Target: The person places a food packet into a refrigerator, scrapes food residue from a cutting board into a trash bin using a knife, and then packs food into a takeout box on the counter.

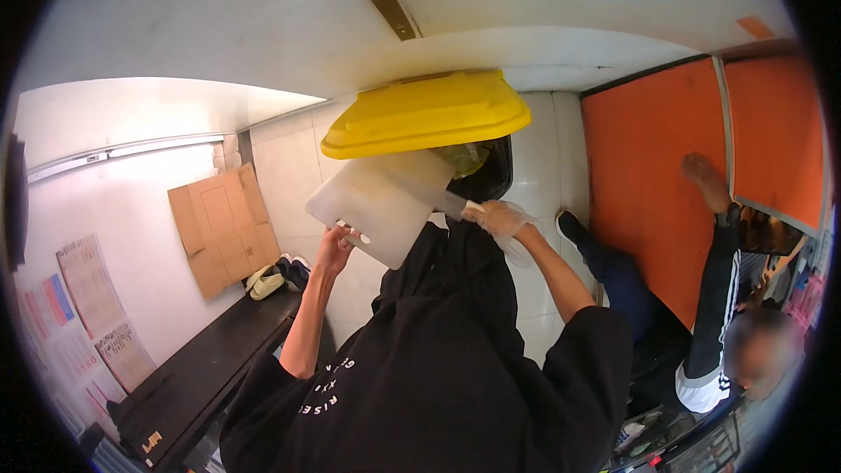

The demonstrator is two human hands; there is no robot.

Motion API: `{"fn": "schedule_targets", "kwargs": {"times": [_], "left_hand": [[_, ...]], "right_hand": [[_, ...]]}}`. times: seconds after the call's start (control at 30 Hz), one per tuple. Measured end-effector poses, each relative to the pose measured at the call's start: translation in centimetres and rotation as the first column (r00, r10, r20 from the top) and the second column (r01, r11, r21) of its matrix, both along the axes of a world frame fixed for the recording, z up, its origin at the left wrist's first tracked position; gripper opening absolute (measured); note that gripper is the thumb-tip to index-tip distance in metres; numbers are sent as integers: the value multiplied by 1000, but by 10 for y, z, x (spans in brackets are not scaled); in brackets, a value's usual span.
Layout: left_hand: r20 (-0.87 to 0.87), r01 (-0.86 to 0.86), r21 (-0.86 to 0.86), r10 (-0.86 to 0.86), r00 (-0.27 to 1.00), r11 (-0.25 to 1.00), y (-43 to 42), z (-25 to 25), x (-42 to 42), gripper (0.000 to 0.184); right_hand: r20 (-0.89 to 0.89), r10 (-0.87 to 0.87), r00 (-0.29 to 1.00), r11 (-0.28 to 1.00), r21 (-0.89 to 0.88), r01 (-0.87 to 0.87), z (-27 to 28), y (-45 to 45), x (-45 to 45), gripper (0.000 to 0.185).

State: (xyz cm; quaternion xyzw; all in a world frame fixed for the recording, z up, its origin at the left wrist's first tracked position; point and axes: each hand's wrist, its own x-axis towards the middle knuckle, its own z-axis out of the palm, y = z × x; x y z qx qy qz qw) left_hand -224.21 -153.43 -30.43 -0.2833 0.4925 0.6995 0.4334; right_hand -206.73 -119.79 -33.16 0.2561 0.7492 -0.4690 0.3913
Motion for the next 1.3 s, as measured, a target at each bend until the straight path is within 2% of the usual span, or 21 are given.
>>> {"fn": "schedule_targets", "kwargs": {"times": [0.03,0.13,0.17,0.23,0.33,0.43,0.53,0.63,0.7,0.77,0.83,0.93,1.03,1.13,1.23,1.3], "left_hand": [[5,-6,18,6,1000,1000,-7,-5,-2,45],[14,-50,5,50,999,999,-5,2,-2,41],[13,-74,-9,74,997,997,-2,7,-2,40],[-1,-15,4,15,1000,1000,-3,5,0,40],[-22,-8,-9,8,1000,1000,1,2,-9,40],[-12,-10,-24,10,1000,1000,-3,0,-11,40],[-29,24,-36,-25,999,999,0,0,-18,38],[-30,36,-13,-37,999,999,-5,-6,-16,37],[-43,42,-25,-43,998,999,-5,-4,-24,37],[-46,13,-77,-16,999,997,1,3,-19,37],[-32,34,-52,-35,999,998,-2,-5,-21,39],[-35,37,-41,-38,999,998,2,0,-28,39],[-26,39,-59,-41,999,997,1,5,-27,37],[12,15,1,-15,1000,1000,-13,-10,-26,33],[33,23,41,-25,999,999,-26,-30,-29,37],[22,10,45,-11,1000,999,-40,-33,-20,38]], "right_hand": [[-139,5,990,980,198,23,0,1,1,70],[12,-209,978,971,120,207,7,5,2,66],[115,-259,959,965,-21,263,12,8,1,64],[339,-305,890,872,-277,404,44,8,-3,62],[379,-448,810,762,-312,567,15,9,8,58],[341,-447,827,840,-157,519,15,3,5,57],[376,-418,827,846,-171,505,19,10,13,54],[283,-397,873,883,-140,447,6,2,22,56],[220,-366,904,920,-59,387,11,-6,22,59],[170,-273,947,961,4,277,7,-4,23,62],[128,-141,982,990,33,138,-14,-5,25,64],[125,-280,952,956,124,266,-1,-17,21,71],[36,-137,990,962,243,124,-8,-25,21,68],[-72,-102,992,949,294,119,7,-34,23,67],[-8,1,1000,957,290,1,-5,-37,38,66],[-175,-145,974,893,401,205,3,-54,62,67]]}}
